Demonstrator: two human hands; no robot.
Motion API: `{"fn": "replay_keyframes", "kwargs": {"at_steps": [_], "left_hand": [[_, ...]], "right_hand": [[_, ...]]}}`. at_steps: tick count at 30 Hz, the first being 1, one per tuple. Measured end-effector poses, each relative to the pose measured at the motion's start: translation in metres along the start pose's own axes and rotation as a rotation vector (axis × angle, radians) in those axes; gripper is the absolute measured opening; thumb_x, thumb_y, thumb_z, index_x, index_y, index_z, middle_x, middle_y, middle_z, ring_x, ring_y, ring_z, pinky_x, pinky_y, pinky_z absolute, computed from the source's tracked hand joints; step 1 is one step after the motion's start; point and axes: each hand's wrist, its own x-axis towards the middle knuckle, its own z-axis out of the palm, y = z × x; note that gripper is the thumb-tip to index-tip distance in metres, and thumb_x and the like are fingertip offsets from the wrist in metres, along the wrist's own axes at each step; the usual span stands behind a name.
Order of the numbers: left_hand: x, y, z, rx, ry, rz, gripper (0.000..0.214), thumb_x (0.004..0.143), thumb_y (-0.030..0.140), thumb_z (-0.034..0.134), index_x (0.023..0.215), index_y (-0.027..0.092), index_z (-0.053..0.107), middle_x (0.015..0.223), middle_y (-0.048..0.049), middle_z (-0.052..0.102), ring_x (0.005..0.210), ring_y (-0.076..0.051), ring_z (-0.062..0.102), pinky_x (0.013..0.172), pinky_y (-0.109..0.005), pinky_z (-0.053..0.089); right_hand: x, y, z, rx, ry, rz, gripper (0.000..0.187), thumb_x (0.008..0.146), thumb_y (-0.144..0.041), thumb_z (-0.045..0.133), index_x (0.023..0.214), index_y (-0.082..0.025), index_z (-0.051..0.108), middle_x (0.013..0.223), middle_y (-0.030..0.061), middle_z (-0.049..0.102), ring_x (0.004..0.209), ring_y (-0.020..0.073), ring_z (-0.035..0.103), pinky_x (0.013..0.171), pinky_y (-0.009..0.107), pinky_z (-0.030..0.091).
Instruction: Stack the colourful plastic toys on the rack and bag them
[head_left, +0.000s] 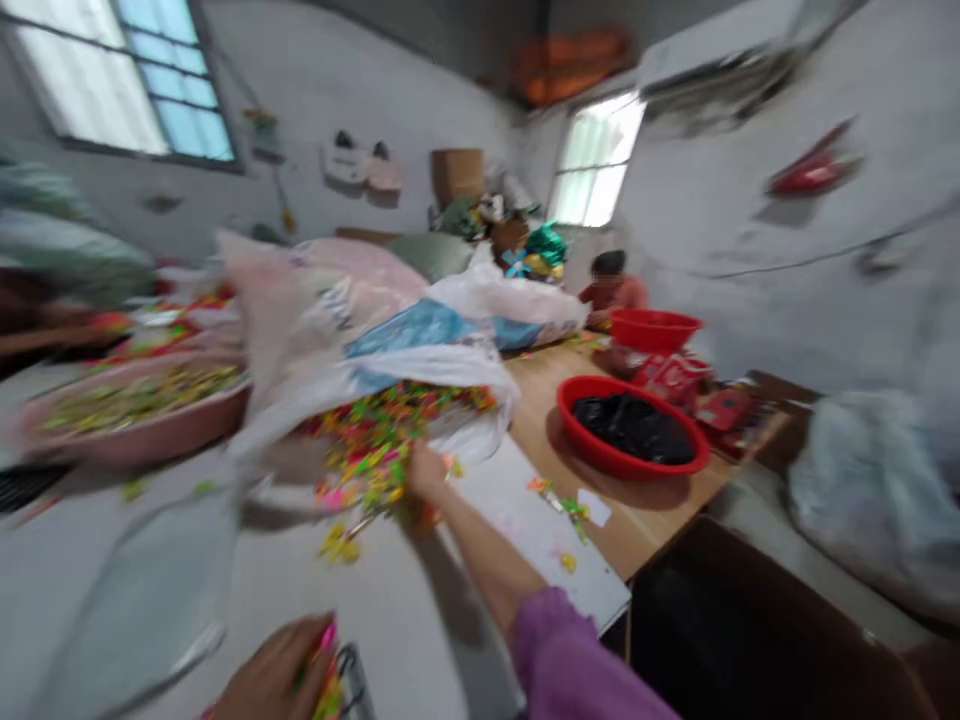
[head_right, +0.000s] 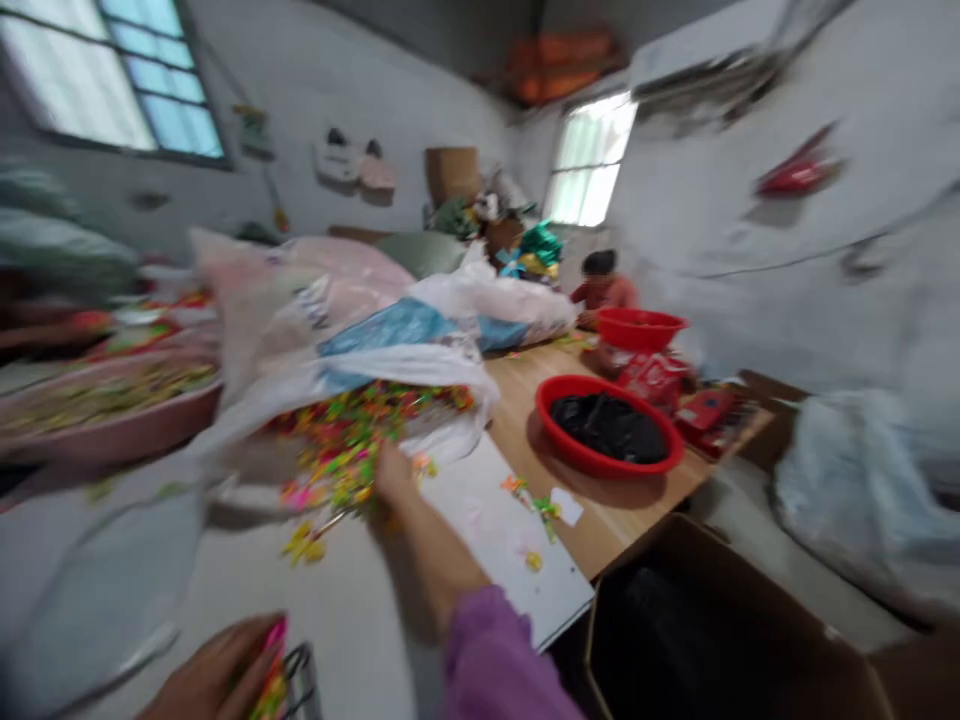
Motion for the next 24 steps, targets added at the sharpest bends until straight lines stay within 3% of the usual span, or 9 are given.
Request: {"fn": "replay_keyframes", "kwargs": {"at_steps": [2, 5, 9, 11, 13, 16, 20, 24], "left_hand": [[-0.016, 0.006, -0.018, -0.007, -0.039, -0.035, 0.026, 0.086, 0.039, 0.044, 0.101, 0.027, 0.061, 0.102, -0.0018, 0.067, 0.095, -0.020, 0.062, 0.086, -0.034, 0.052], [-0.021, 0.026, -0.041, 0.047, 0.009, -0.078, 0.034, 0.087, 0.040, 0.043, 0.111, 0.022, 0.057, 0.109, -0.0068, 0.063, 0.105, -0.022, 0.057, 0.091, -0.038, 0.047], [-0.022, 0.052, -0.049, 0.097, -0.112, -0.020, 0.025, 0.089, 0.032, 0.041, 0.103, 0.020, 0.058, 0.096, -0.0058, 0.064, 0.093, -0.020, 0.059, 0.086, -0.036, 0.046], [-0.025, 0.057, -0.043, 0.123, -0.149, -0.010, 0.022, 0.090, 0.026, 0.040, 0.097, 0.020, 0.059, 0.093, -0.0056, 0.064, 0.090, -0.020, 0.058, 0.085, -0.035, 0.045], [-0.028, 0.058, -0.036, 0.137, -0.137, -0.037, 0.021, 0.090, 0.024, 0.040, 0.095, 0.019, 0.060, 0.092, -0.0062, 0.063, 0.090, -0.020, 0.058, 0.086, -0.036, 0.044], [-0.029, 0.054, -0.029, 0.115, -0.116, -0.070, 0.021, 0.090, 0.024, 0.040, 0.093, 0.018, 0.060, 0.092, -0.0073, 0.062, 0.091, -0.020, 0.057, 0.086, -0.036, 0.044], [-0.030, 0.050, -0.027, 0.071, -0.100, -0.082, 0.022, 0.090, 0.025, 0.039, 0.094, 0.019, 0.060, 0.093, -0.0068, 0.062, 0.092, -0.020, 0.057, 0.086, -0.036, 0.044], [-0.031, 0.048, -0.026, 0.056, -0.093, -0.114, 0.023, 0.090, 0.027, 0.039, 0.095, 0.019, 0.060, 0.095, -0.0066, 0.062, 0.093, -0.019, 0.056, 0.087, -0.035, 0.044]], "right_hand": [[0.000, 0.013, -0.002, 0.038, -0.031, -0.004, 0.035, 0.079, -0.019, 0.047, 0.113, -0.014, 0.043, 0.102, 0.0140, 0.062, 0.092, 0.0224, 0.058, 0.070, 0.030, 0.042], [-0.018, 0.042, 0.014, 0.250, -0.107, -0.099, 0.035, 0.075, -0.025, 0.053, 0.108, -0.016, 0.047, 0.088, 0.0053, 0.062, 0.078, 0.0165, 0.057, 0.064, 0.025, 0.042], [-0.078, 0.075, 0.043, 0.641, -0.625, -0.151, 0.024, 0.068, -0.032, 0.061, 0.084, -0.015, 0.055, 0.060, -0.0028, 0.054, 0.053, 0.0104, 0.050, 0.050, 0.021, 0.039], [-0.100, 0.082, 0.053, 0.644, -0.754, -0.103, 0.026, 0.067, -0.034, 0.062, 0.081, -0.013, 0.057, 0.058, -0.0020, 0.055, 0.050, 0.0100, 0.049, 0.049, 0.021, 0.038], [-0.109, 0.088, 0.057, 0.531, -0.691, -0.056, 0.029, 0.069, -0.037, 0.062, 0.084, -0.013, 0.059, 0.058, -0.0012, 0.057, 0.049, 0.0100, 0.049, 0.049, 0.021, 0.037], [-0.111, 0.095, 0.048, 0.306, -0.479, 0.020, 0.037, 0.071, -0.042, 0.063, 0.095, -0.015, 0.059, 0.061, -0.0004, 0.058, 0.052, 0.0123, 0.050, 0.051, 0.023, 0.034], [-0.124, 0.092, 0.032, 0.028, -0.232, 0.049, 0.042, 0.078, -0.048, 0.058, 0.106, -0.018, 0.055, 0.076, 0.0049, 0.064, 0.071, 0.0183, 0.058, 0.059, 0.026, 0.035], [-0.141, 0.072, 0.046, -0.161, -0.197, -0.013, 0.033, 0.082, -0.045, 0.054, 0.102, -0.019, 0.054, 0.094, 0.0085, 0.062, 0.081, 0.0193, 0.059, 0.063, 0.026, 0.035]]}}
